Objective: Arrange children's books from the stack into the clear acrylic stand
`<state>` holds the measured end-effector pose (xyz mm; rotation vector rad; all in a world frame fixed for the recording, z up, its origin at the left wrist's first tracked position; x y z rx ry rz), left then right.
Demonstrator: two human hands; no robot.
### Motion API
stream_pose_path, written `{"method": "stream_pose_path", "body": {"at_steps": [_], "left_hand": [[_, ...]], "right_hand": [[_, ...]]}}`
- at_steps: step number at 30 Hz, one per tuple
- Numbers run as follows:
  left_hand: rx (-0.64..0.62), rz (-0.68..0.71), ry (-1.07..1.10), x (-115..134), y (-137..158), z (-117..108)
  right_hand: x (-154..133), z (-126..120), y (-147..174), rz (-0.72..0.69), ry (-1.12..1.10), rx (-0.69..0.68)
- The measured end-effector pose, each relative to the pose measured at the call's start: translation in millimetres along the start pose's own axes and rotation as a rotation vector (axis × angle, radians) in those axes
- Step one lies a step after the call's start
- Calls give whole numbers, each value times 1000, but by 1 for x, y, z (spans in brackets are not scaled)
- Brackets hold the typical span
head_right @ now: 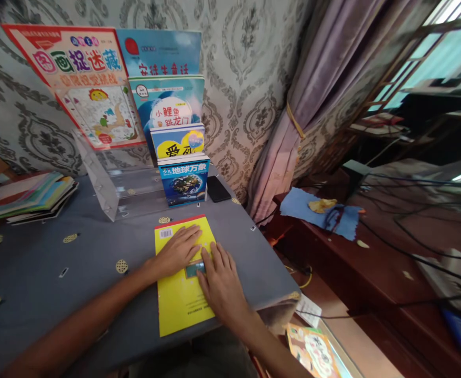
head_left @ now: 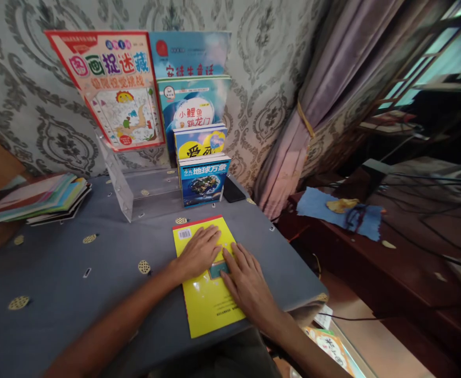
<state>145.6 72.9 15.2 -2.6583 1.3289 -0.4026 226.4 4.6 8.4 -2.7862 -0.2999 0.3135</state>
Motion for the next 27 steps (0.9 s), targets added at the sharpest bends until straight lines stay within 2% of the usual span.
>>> {"method": "stream_pose_path", "body": {"at_steps": [2, 6, 10, 13, 17, 23, 27], "left_hand": [[12, -39, -42, -9, 16, -6], [48, -221, -158, -40, 62, -22], [121, -301, -193, -52, 88, -36], [145, -269, -161, -50, 88, -40], [124, -224, -99, -51, 86, -41], [114, -204, -31, -54, 85, -47], [127, -166, -86, -49, 81, -52]], "right_hand": [[2, -2, 0, -16, 1, -20], [-2, -6, -11, -71, -26, -62], [-43, 4, -35, -229, -188, -192], [-83, 15, -56, -336, -342, -281], [-113, 32, -80, -390, -407, -345], [-114, 45, -95, -458, -393, -404], [-105, 45, -95, -491, -346, -396]]}}
Point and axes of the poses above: each hand's wrist, its own y-axis away from the middle knuckle, its own z-axis out of the palm, x = y × z, the point moved 10 cm from there along -y, towards the middle knuckle, and after that the axes turned 11 degrees about z, right-handed, at the moved point
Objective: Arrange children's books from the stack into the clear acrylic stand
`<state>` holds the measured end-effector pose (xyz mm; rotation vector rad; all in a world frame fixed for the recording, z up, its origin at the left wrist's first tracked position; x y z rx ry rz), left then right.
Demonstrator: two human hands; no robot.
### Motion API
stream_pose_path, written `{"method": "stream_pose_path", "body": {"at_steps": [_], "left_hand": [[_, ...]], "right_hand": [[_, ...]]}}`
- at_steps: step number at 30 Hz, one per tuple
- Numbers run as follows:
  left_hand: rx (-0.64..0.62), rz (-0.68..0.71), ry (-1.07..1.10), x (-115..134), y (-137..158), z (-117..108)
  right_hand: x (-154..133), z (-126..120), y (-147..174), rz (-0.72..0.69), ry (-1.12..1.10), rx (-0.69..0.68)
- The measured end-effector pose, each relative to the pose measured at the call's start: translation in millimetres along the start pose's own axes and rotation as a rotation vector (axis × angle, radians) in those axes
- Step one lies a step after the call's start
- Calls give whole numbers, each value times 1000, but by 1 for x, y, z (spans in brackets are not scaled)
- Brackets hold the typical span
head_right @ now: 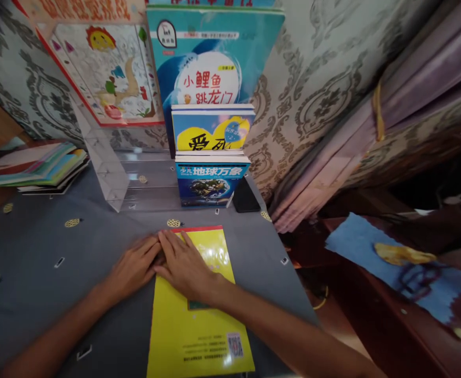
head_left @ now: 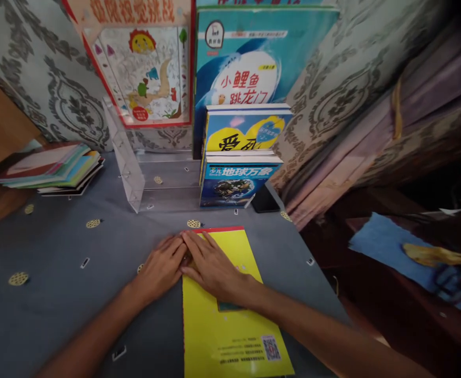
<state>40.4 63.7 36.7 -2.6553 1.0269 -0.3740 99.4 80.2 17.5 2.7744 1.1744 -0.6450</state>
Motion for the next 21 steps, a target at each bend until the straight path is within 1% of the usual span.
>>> {"method": "stream_pose_path", "body": {"at_steps": [3, 6, 12, 16, 18, 21], "left_hand": [[51, 16, -55, 2, -2, -5], [78, 22, -84, 3, -3, -8], [90, 5, -77, -1, -3, -9], [109, 14, -53, -2, -3, -11], [117, 14, -38, -3, -4, -11], [122, -1, 12, -7, -3, -10]], "right_hand": [[8, -3, 9, -9, 49, -2], [23, -10, 20, 15, 85, 20], [72, -39, 46, 138, 146, 133], [98, -55, 55, 219, 153, 197], [104, -58, 55, 249, 145, 215], [104, -58, 54, 247, 124, 236]]}}
Point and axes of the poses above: each hand's wrist, its own y-axis away from the middle knuckle, its own z-axis out of the palm, x = y × z, the point moved 10 cm from there along -y, towards the middle knuckle, and after that the axes turned 11 degrees about z, right-handed, at the moved point
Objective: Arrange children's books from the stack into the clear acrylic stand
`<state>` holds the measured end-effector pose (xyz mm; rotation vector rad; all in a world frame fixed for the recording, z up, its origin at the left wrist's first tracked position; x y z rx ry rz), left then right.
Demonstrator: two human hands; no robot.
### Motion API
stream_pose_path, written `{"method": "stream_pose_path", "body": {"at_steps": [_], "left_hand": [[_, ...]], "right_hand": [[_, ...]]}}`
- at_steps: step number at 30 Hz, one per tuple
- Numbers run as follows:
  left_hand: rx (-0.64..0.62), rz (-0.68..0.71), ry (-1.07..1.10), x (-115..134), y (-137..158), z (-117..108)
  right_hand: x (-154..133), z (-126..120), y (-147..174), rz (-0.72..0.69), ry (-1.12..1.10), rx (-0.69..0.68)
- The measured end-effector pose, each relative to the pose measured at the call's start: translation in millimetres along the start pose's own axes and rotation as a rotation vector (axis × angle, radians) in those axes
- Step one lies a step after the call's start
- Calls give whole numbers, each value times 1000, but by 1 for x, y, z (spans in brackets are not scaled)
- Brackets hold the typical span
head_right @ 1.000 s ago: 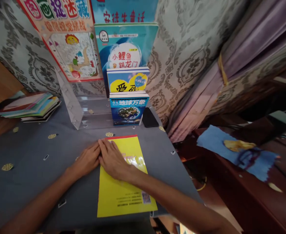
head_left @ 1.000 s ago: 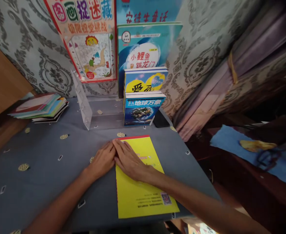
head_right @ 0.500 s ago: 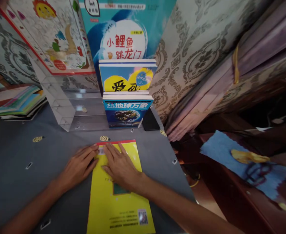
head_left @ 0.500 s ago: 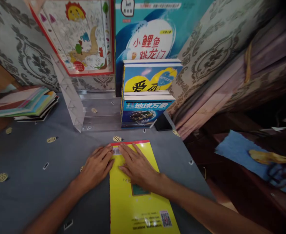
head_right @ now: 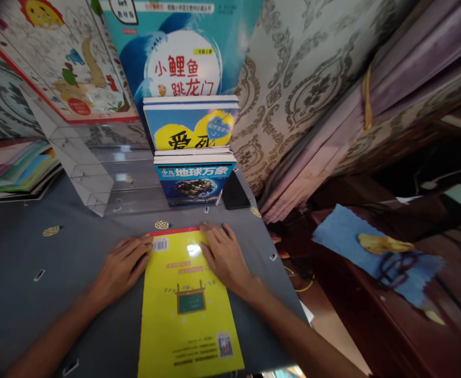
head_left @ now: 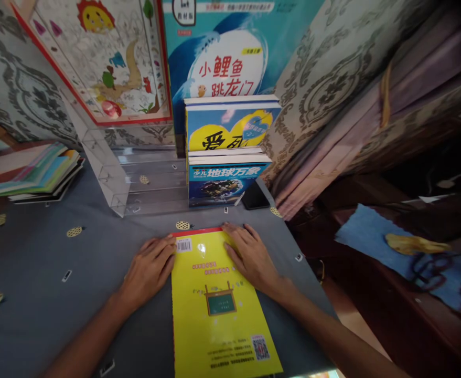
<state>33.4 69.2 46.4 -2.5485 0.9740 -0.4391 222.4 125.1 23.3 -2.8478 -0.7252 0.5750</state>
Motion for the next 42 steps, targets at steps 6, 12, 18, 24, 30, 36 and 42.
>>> {"method": "stream_pose_path", "body": {"at_steps": [6, 12, 18, 24, 30, 36, 42], "left_hand": [[23, -133, 163, -22, 8, 1], [-7, -266, 283, -44, 18, 8], [3, -216, 325, -43, 16, 10], [-25, -161, 282, -38, 15, 11], [-28, -122, 212, -36, 14, 12], [-22, -97, 173, -36, 13, 13], [-48, -60, 83, -27, 14, 11]], "right_hand": [[6, 5, 0, -15, -32, 25], [-6, 12, 2, -28, 10, -34], [-103, 33, 17, -264, -54, -224], [-143, 49, 18, -294, -59, -211], [-111, 45, 16, -151, 11, -114], [-36, 22, 12, 134, 71, -23], [1, 10, 7, 157, -12, 16]]}}
Point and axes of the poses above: each hand's wrist, its own y-axis away from the middle knuckle, its own z-axis out of the palm, x = y × z, the point moved 10 cm from there along -y, towards the middle knuckle, and after that the axes turned 11 degrees about z, right-handed, at the moved point
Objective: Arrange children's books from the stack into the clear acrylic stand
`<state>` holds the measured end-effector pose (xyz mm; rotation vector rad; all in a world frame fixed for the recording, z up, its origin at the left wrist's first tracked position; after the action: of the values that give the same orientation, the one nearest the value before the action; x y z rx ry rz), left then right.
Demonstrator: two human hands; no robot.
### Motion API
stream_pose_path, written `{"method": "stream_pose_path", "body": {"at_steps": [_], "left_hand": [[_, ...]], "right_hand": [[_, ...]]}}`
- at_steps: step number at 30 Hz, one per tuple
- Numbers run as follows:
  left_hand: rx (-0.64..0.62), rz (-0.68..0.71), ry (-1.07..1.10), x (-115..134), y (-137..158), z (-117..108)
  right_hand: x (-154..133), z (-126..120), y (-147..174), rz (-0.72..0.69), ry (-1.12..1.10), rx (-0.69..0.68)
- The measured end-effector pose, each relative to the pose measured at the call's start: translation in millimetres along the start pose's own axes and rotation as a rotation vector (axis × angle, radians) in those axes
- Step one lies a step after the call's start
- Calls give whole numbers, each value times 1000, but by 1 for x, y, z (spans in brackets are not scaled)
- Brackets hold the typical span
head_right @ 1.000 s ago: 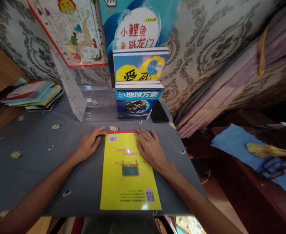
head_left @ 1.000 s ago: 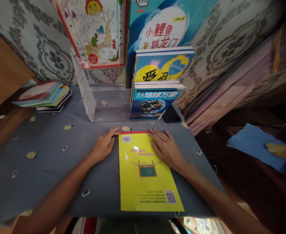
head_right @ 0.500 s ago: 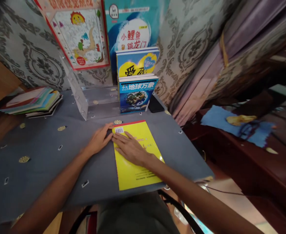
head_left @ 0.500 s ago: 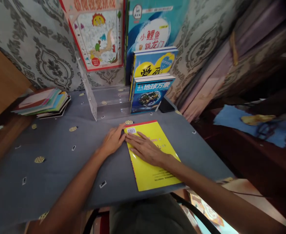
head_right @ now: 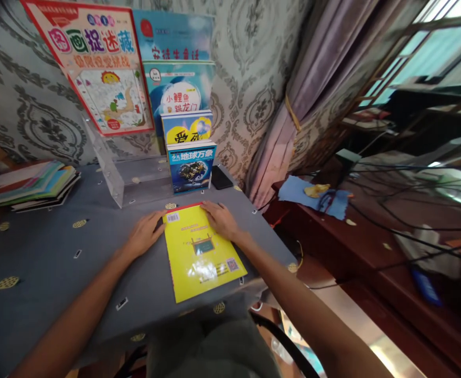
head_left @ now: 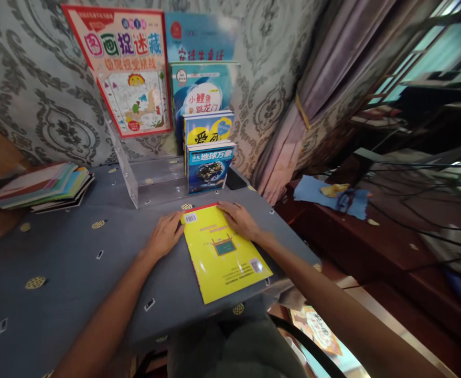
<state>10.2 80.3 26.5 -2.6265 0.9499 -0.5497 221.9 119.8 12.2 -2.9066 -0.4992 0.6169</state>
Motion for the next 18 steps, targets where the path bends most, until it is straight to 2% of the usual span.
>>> {"method": "stream_pose_path", "body": {"at_steps": [4, 7, 12, 15, 18], "left_hand": [[-94, 23, -153, 17, -9, -1], [-121, 27, -219, 36, -31, 6], [-85, 133, -80, 74, -74, 44], [-48, 150, -68, 81, -84, 61], [-47, 147, -49, 78, -83, 67]], "right_hand": [[7, -5, -4, -28, -60, 19], [12, -4, -5, -44, -117, -1], [20, 5, -5, -48, -184, -59], [20, 8, -5, -52, -209, -82], [18, 6, -1, -55, -223, -84]]}}
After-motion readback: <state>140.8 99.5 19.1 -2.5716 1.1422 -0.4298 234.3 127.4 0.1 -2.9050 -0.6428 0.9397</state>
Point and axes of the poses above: each hand's wrist, its own y-axis away from the middle knuckle, its own z-axis out of the palm, x = y × z, the point moved 10 cm from there along -y, towards the middle knuckle, and after that the axes turned 11 degrees about z, right-handed, at the moved point
